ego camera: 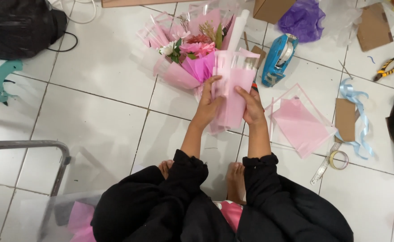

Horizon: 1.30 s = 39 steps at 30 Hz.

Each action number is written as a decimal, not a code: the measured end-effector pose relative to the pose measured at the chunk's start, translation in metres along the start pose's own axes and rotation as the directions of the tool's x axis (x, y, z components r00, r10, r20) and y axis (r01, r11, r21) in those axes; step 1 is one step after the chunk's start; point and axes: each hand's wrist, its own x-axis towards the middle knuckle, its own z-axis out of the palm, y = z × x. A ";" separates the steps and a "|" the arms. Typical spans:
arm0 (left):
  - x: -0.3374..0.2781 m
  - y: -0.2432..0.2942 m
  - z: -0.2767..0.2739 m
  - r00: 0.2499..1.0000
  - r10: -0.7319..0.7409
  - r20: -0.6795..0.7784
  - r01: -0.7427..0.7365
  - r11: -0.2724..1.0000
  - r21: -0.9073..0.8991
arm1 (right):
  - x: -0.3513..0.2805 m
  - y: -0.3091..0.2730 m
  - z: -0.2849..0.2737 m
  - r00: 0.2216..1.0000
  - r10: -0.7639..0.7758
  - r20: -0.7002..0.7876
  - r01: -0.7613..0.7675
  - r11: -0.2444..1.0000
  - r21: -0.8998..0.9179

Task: Wrapping a flower bouquet with pink decorative paper and securing it with a stapler

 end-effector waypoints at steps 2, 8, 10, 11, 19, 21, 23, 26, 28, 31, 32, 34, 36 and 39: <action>-0.002 -0.001 -0.005 1.000 0.007 -0.008 -0.008 0.998 -0.059 | -0.002 0.000 -0.001 1.000 -0.013 0.004 0.013 0.999 -0.032; -0.003 -0.018 -0.024 0.964 -0.259 -0.057 0.254 0.964 -0.084 | 0.003 0.002 -0.011 0.996 -0.087 0.033 0.091 0.989 -0.115; -0.004 -0.016 -0.026 0.928 -0.371 -0.040 0.365 0.926 -0.099 | 0.004 0.003 -0.014 0.995 -0.088 0.055 0.095 0.985 -0.147; -0.006 -0.014 -0.026 0.936 -0.350 -0.046 0.341 0.930 -0.136 | 0.004 0.005 -0.016 0.996 -0.076 0.056 0.084 0.985 -0.150; -0.004 -0.017 -0.031 0.963 -0.269 -0.035 0.258 0.948 -0.188 | 0.005 0.009 -0.014 0.998 -0.058 0.037 0.062 0.988 -0.143; -0.009 -0.009 -0.028 0.951 -0.304 -0.054 0.290 0.941 -0.176 | 0.003 0.013 -0.018 0.999 -0.028 0.039 0.033 0.988 -0.149; -0.010 -0.020 -0.030 0.949 -0.308 -0.064 0.293 0.940 -0.174 | 0.001 0.017 -0.019 0.999 -0.015 0.031 0.020 0.987 -0.161; -0.006 -0.021 -0.029 0.954 -0.296 -0.059 0.284 0.946 -0.155 | -0.001 0.008 -0.010 0.998 -0.032 0.047 0.039 0.985 -0.168; -0.006 -0.018 -0.028 0.953 -0.298 -0.045 0.289 0.946 -0.145 | -0.005 0.004 -0.006 0.997 -0.043 0.059 0.052 0.984 -0.168; -0.005 -0.012 -0.025 0.944 -0.327 -0.044 0.316 0.935 -0.161 | -0.004 0.003 -0.004 0.996 -0.069 0.054 0.076 0.986 -0.149; -0.005 -0.009 -0.024 0.944 -0.326 -0.045 0.316 0.937 -0.153 | -0.006 0.002 -0.002 0.997 -0.066 0.049 0.073 0.986 -0.153; -0.006 -0.006 -0.021 0.944 -0.325 -0.050 0.315 0.938 -0.146 | -0.007 0.002 0.000 0.997 -0.060 0.046 0.067 0.985 -0.158; -0.008 -0.004 -0.021 0.942 -0.330 -0.053 0.319 0.934 -0.159 | -0.007 0.002 0.003 0.997 -0.049 0.053 0.058 0.983 -0.174; -0.008 -0.032 -0.028 0.945 -0.320 -0.064 0.309 0.940 -0.143 | -0.003 0.013 -0.002 0.998 -0.045 0.043 0.052 0.980 -0.190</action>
